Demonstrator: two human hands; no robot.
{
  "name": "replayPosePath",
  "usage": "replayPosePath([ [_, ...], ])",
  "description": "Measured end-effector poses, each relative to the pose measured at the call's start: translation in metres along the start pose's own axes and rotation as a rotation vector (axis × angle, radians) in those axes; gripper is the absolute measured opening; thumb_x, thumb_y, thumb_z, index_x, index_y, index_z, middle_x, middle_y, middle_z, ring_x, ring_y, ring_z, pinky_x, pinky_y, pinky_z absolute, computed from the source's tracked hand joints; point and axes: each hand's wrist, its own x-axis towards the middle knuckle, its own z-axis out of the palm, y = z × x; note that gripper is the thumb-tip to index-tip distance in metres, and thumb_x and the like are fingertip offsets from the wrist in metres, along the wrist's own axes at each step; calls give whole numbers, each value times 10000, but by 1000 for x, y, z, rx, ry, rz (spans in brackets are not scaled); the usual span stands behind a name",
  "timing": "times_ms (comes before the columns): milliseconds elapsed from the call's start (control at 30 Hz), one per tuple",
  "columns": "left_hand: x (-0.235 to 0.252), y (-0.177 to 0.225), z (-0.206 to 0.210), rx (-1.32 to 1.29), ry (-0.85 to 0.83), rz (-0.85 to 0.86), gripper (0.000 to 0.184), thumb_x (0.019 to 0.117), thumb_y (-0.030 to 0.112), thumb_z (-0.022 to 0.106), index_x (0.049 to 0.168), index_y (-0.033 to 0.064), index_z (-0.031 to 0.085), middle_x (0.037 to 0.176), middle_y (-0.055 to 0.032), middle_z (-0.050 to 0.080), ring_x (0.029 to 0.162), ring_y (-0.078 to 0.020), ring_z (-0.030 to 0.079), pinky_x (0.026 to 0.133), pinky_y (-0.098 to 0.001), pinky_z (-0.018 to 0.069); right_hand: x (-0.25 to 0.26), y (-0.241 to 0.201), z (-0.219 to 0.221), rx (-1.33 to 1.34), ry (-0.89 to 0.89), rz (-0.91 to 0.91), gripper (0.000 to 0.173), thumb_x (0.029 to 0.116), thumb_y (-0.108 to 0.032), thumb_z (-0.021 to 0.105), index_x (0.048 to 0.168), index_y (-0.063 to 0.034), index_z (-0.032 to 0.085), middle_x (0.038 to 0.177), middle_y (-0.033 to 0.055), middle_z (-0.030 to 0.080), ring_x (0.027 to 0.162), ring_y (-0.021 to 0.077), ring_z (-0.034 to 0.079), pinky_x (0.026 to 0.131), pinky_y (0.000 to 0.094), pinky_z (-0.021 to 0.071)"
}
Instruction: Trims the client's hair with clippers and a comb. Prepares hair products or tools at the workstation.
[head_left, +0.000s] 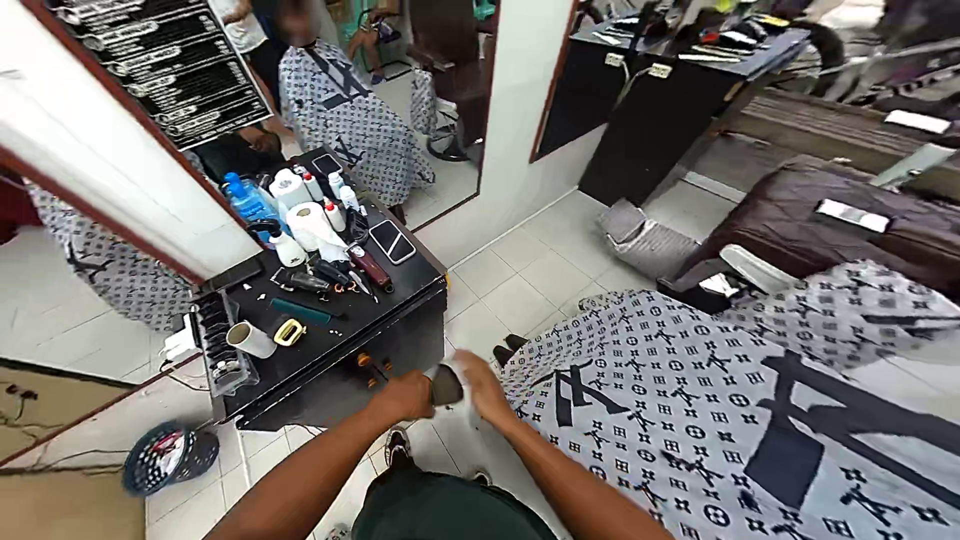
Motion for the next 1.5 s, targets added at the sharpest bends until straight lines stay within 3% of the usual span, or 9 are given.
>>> replayPosePath([
  [200, -24, -21, -15, -460, 592, 181, 395, 939, 260, 702, 1213, -24, 674, 1149, -233, 704, 1105, -378, 678, 988, -572, 519, 10, -81, 14, 347, 195, -359, 786, 1067, -606, 243, 1479, 1, 526, 1639, 231, 320, 1559, 353, 222, 1274, 534, 196],
  [367, -38, -55, -69, -366, 634, 328, 397, 921, 208, 718, 1211, -54, 649, 1141, -248, 693, 1063, -392, 687, 941, -585, 535, 51, -95, 9, 409, 264, -403, 743, 1077, -438, 366, 1488, 180, 343, 1585, 279, 374, 1489, 220, 381, 1236, 353, 309],
  [467, -34, -150, -107, -698, 1055, 193, 433, 926, 226, 731, 1249, -46, 637, 1129, -186, 720, 1061, -271, 706, 980, -480, 559, 72, -113, 14, 216, 227, -501, 386, 1099, -179, 402, 1288, 62, 637, 1120, 96, 744, 989, 89, 716, 878, 277, 597],
  [533, -42, -215, -128, -949, 1259, 130, 491, 897, 175, 772, 1286, -68, 596, 1143, -171, 718, 1072, -223, 703, 992, -427, 559, 105, -127, 18, 358, 295, -367, 248, 1056, -96, 467, 1106, 67, 647, 673, -7, 657, 493, 13, 564, 473, 200, 503],
  [700, -61, -348, -149, -1003, 1270, -88, 592, 774, 164, 883, 1262, -54, 629, 1207, -194, 698, 1166, -272, 665, 1052, -474, 515, 215, -187, 21, 153, 408, -224, 582, 1010, -406, 515, 551, -49, 544, 535, 0, 491, 543, 126, 516, 590, 369, 455],
  [800, -56, -387, -149, -984, 1252, -111, 547, 772, 149, 883, 1229, -44, 654, 1185, -192, 707, 1149, -274, 673, 1047, -485, 515, 281, -244, 31, -15, 139, -267, 437, 1012, -415, 583, 920, -36, 780, 1099, 145, 691, 1156, 343, 575, 1056, 599, 375],
  [1000, -49, -410, -134, -923, 1131, -140, 657, 795, 130, 876, 1352, -49, 576, 1271, -255, 656, 1236, -348, 622, 1093, -525, 471, 401, -310, 109, -316, 15, -341, 650, 907, -322, 762, 1482, -113, 541, 1616, 198, 368, 1490, 420, 326, 1159, 640, 312],
  [1267, -66, -403, -115, -769, 1236, -132, 784, 766, 151, 890, 1422, -41, 506, 1383, -291, 573, 1306, -421, 547, 1099, -581, 427, 437, -303, 145, -303, -104, -353, 426, 1010, -42, 582, 1432, -23, 533, 1406, 245, 559, 1305, 420, 544, 1103, 544, 439],
  [1500, -90, -324, -153, -460, 1521, 303, 911, 783, 427, 819, 1407, -133, 464, 1538, -354, 382, 1464, -443, 365, 1181, -551, 336, 300, -354, 19, 275, 270, -663, 629, 876, -142, 801, 1416, 47, 539, 1079, 173, 737, 973, 221, 717, 926, 416, 573],
])
